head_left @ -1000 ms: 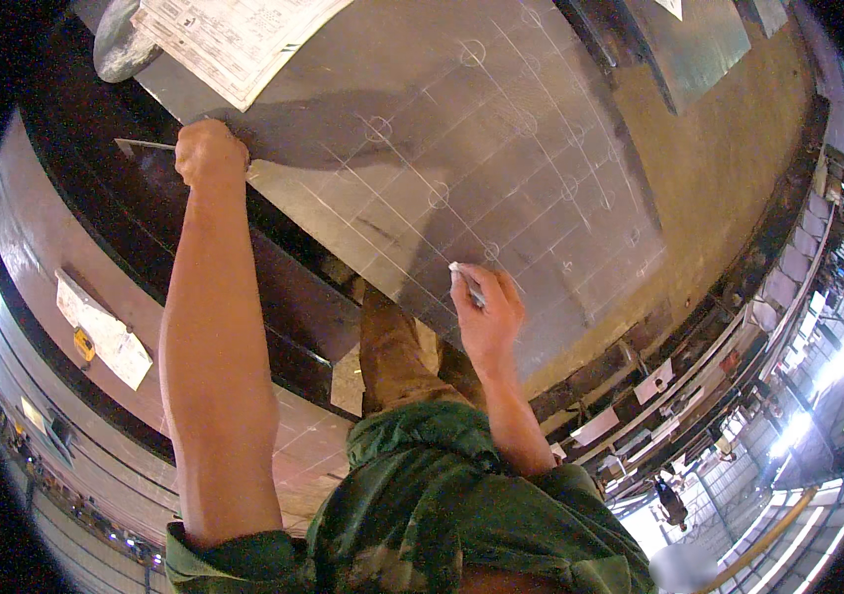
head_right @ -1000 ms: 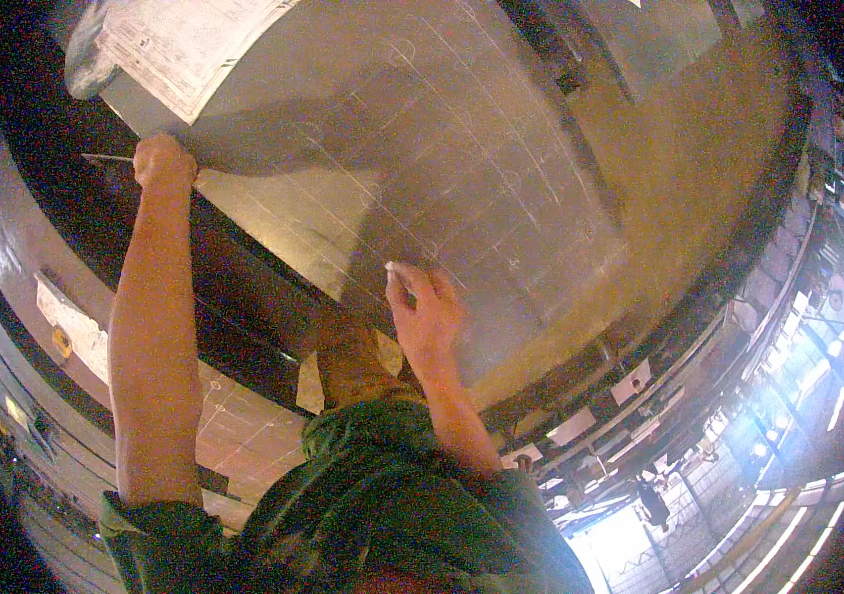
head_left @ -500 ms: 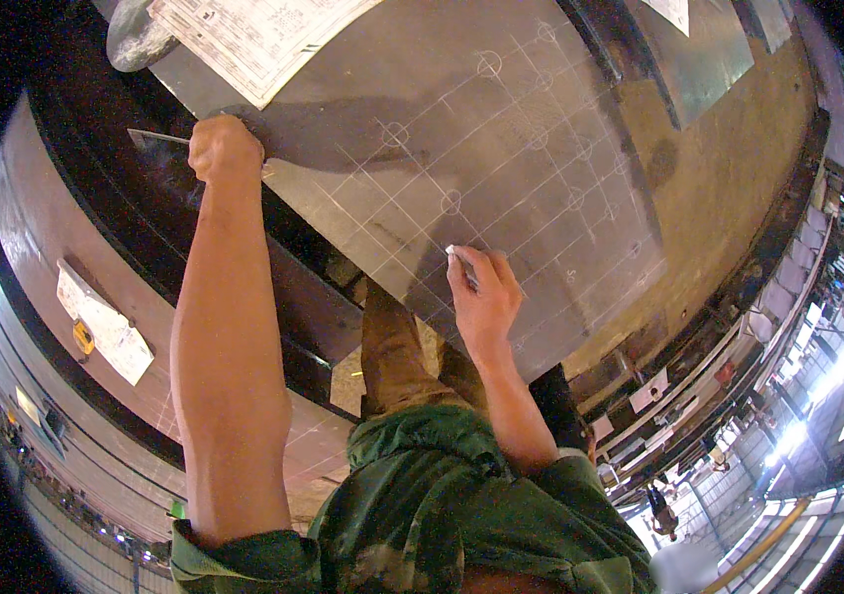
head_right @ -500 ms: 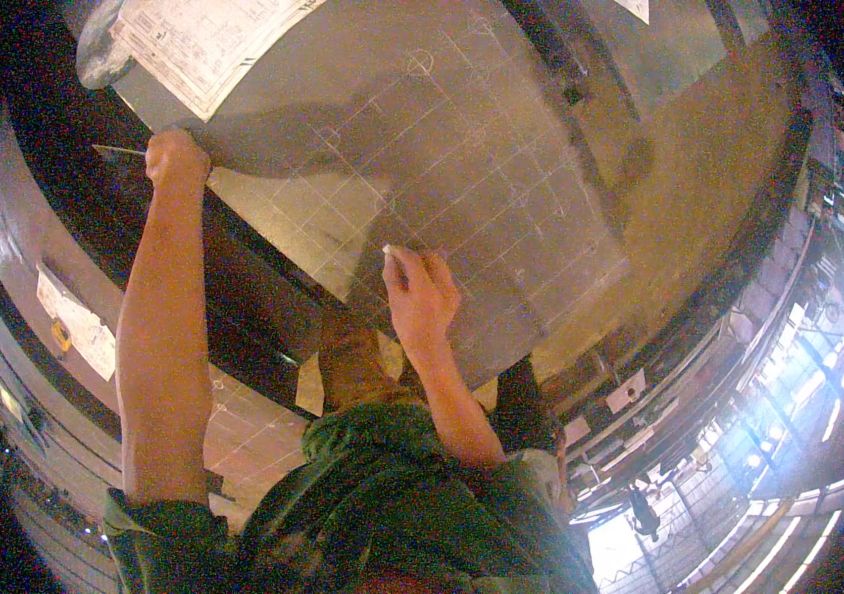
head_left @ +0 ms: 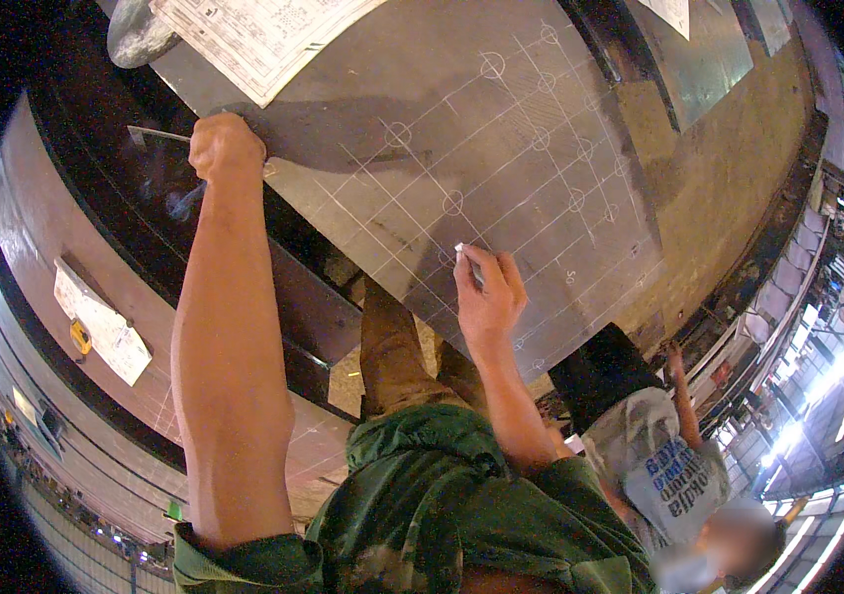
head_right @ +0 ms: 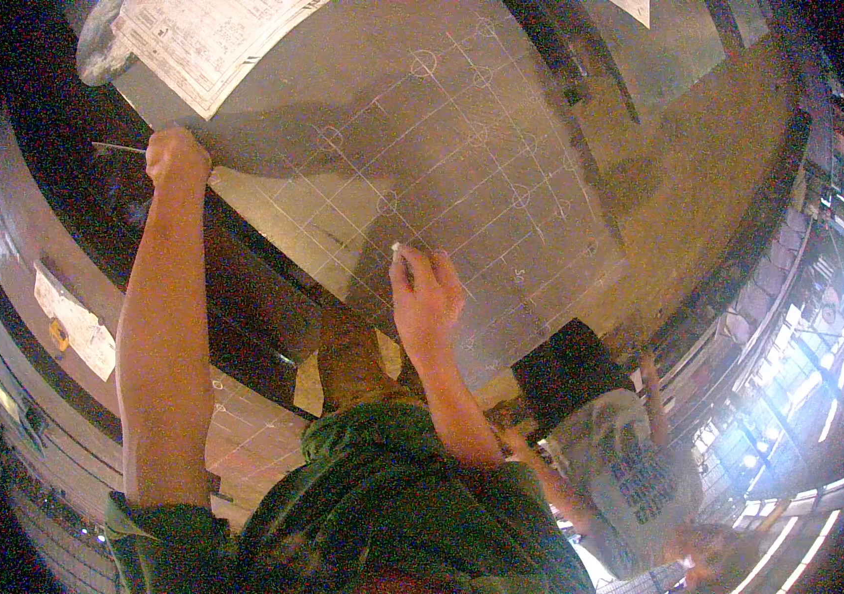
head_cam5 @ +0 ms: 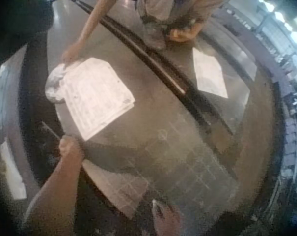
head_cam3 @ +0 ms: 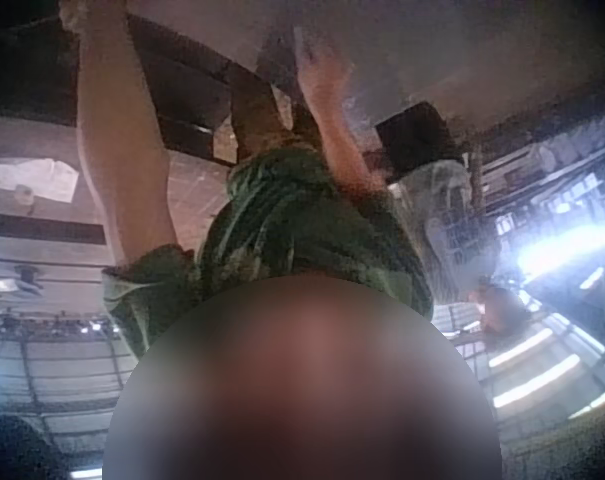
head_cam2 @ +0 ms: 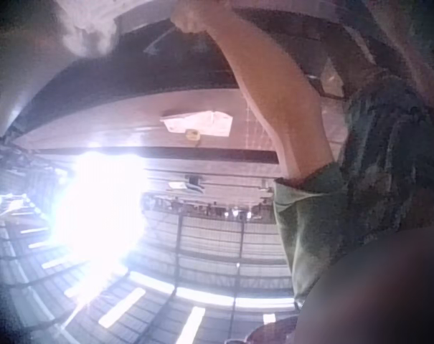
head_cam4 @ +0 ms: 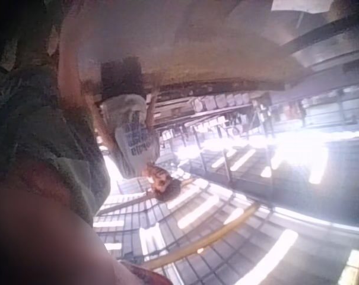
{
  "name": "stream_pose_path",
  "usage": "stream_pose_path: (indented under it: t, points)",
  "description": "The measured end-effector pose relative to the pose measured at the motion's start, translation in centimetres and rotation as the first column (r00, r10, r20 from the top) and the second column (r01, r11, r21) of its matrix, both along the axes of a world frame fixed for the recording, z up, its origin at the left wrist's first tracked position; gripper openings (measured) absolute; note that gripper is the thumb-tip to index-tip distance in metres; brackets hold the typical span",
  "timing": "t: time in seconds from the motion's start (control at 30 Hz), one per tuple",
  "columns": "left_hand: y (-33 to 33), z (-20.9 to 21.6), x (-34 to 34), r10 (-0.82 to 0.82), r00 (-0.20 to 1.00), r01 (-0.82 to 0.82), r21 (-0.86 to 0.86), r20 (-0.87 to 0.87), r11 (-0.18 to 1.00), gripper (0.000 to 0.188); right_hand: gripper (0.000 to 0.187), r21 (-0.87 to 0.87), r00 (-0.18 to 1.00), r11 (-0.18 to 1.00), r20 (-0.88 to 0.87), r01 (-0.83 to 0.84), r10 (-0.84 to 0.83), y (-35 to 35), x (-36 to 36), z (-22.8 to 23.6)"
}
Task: The person uses a square ruler and a white marker to draw grid lines and circles on large metal sheets. They reposition the ruler repeatedly to create a pattern and then move to another sheet to continue marking.
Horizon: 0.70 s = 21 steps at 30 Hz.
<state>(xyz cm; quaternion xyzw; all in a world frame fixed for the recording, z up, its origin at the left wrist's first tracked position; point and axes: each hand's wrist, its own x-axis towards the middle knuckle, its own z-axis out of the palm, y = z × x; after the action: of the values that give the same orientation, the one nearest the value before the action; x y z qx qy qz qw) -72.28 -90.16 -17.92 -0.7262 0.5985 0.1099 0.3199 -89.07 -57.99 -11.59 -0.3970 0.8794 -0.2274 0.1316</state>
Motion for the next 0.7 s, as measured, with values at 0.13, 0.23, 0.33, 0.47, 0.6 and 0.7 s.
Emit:
stream_pose_path:
  t: [0.13,0.23,0.33,0.47,0.6,0.7]
  points:
    - [-0.1,-1.0,0.6,0.097,0.995,-0.098,-0.040,-0.025,0.994,0.035,0.015,-0.021,0.990,0.996,0.106,-0.087,0.088,-0.6,0.3,-0.1]
    - [0.4,0.9,-0.8,0.031,0.998,-0.032,-0.017,-0.056,0.999,0.035,0.014,-0.079,0.994,0.997,0.107,-0.008,0.017,-1.2,0.3,0.2]
    - [0.3,0.6,-0.4,0.120,0.988,-0.123,-0.024,-0.102,0.992,0.035,0.014,-0.091,0.993,0.996,0.115,0.002,0.008,-2.1,0.6,0.0]
    - [-0.2,-1.5,1.1,0.265,0.957,-0.274,-0.060,-0.120,0.960,0.032,0.017,-0.135,0.989,0.989,0.126,-0.055,0.072,-3.3,1.2,-1.0]
    - [0.1,-0.4,-0.1,0.246,0.961,-0.252,-0.036,-0.129,0.967,0.029,0.014,-0.147,0.991,0.986,0.103,-0.072,0.088,-6.0,1.8,-0.5]
    - [0.4,1.1,-0.4,0.163,0.981,-0.166,-0.017,-0.110,0.986,0.027,0.014,-0.186,0.991,0.975,0.035,-0.121,0.129,-7.8,2.1,-1.0]
